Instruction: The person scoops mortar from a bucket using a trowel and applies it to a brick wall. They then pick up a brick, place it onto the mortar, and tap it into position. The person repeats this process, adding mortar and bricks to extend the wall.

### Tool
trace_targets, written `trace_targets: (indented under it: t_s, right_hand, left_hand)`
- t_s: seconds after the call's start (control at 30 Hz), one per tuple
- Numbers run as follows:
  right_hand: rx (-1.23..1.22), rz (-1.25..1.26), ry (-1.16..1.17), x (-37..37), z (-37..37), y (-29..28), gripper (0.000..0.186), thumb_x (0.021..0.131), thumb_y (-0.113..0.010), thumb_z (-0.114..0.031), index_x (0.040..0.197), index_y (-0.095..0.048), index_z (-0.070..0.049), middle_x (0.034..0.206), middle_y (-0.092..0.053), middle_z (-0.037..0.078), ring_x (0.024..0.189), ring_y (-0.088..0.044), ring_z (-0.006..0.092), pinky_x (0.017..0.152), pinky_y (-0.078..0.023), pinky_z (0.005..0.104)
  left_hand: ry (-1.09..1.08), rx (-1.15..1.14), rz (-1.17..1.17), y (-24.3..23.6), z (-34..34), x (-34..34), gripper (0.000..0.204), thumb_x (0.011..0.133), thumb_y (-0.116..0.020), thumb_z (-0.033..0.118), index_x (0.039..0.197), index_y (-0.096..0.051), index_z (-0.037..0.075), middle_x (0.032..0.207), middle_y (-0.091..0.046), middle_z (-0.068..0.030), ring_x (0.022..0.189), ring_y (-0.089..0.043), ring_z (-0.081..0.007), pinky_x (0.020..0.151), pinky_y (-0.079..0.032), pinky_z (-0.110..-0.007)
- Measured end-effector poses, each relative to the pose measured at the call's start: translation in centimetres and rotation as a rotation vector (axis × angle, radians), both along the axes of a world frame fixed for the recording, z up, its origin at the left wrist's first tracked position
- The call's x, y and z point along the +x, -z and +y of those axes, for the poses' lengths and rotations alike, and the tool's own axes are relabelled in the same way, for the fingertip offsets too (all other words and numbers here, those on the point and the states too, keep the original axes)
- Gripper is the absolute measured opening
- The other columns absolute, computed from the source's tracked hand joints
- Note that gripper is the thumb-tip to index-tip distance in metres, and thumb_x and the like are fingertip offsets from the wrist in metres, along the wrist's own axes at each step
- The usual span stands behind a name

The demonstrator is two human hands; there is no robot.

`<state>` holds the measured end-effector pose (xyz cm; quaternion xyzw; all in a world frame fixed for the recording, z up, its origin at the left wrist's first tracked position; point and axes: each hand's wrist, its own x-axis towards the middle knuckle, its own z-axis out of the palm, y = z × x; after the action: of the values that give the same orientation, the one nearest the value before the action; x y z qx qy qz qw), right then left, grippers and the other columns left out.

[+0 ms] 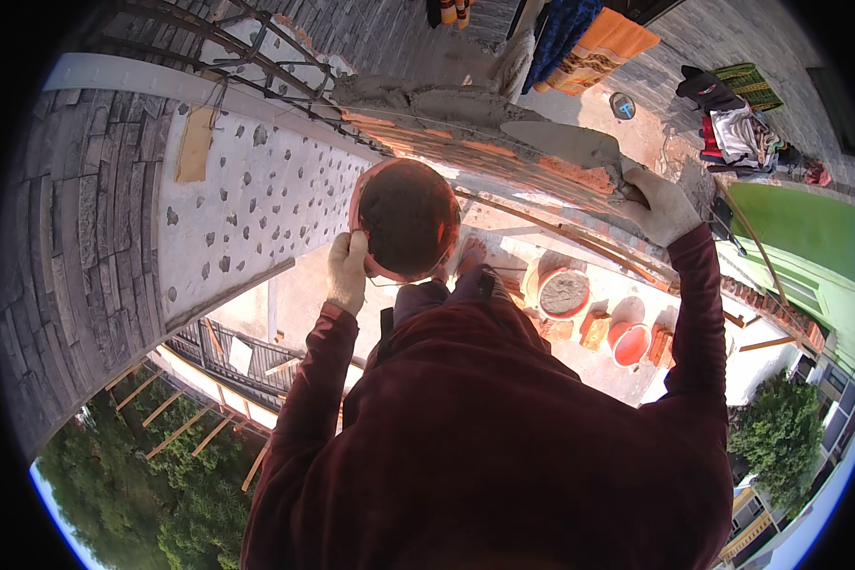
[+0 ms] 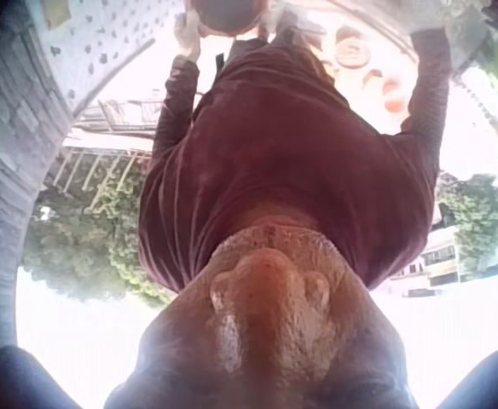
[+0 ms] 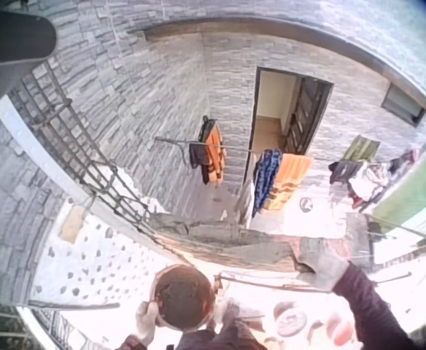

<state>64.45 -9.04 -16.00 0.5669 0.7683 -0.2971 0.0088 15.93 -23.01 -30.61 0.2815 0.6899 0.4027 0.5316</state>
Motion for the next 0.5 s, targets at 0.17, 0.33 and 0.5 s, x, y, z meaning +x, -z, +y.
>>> trace_targets:
  t_s: [0.17, 0.33, 0.5]
  right_hand:
    - [0.045, 0.084, 0.032, -13.7, -2.5, 11.9, 0.033, 0.093, -0.064, -0.027, 0.112, -0.057, 0.0, 0.097, -0.07, 0.025, 0.096, -0.068, 0.0435, 0.08, -0.054, 0.052]
    - [-0.004, 0.014, 0.18, -21.1, -1.0, 15.9, 0.033, 0.097, -0.06, -0.029, 0.114, -0.057, 0.0, 0.109, -0.069, 0.027, 0.1, -0.069, 0.0433, 0.083, -0.055, 0.0525]
    - [0.061, -0.011, 0.234, -11.7, -3.0, 17.5, 0.028, 0.095, -0.063, -0.027, 0.112, -0.062, -0.005, 0.104, -0.071, 0.024, 0.097, -0.07, 0.0427, 0.082, -0.056, 0.052]
  left_hand:
    - [-0.067, -0.051, 0.063, 2.3, -1.4, -2.7, 0.038, 0.103, -0.061, 0.043, 0.091, -0.059, 0.008, 0.07, -0.057, -0.0002, 0.058, -0.055, -0.0098, 0.049, -0.045, -0.028]
    - [-0.081, -0.085, 0.117, 1.6, -4.2, -6.6, 0.035, 0.104, -0.06, 0.041, 0.108, -0.061, 0.006, 0.083, -0.062, -0.0015, 0.063, -0.058, -0.0113, 0.054, -0.05, -0.028]
    - [-0.134, -0.031, 0.049, 0.5, -5.7, -8.5, 0.034, 0.104, -0.062, 0.042, 0.098, -0.062, 0.008, 0.08, -0.062, -0.0004, 0.058, -0.055, -0.0084, 0.051, -0.046, -0.025]
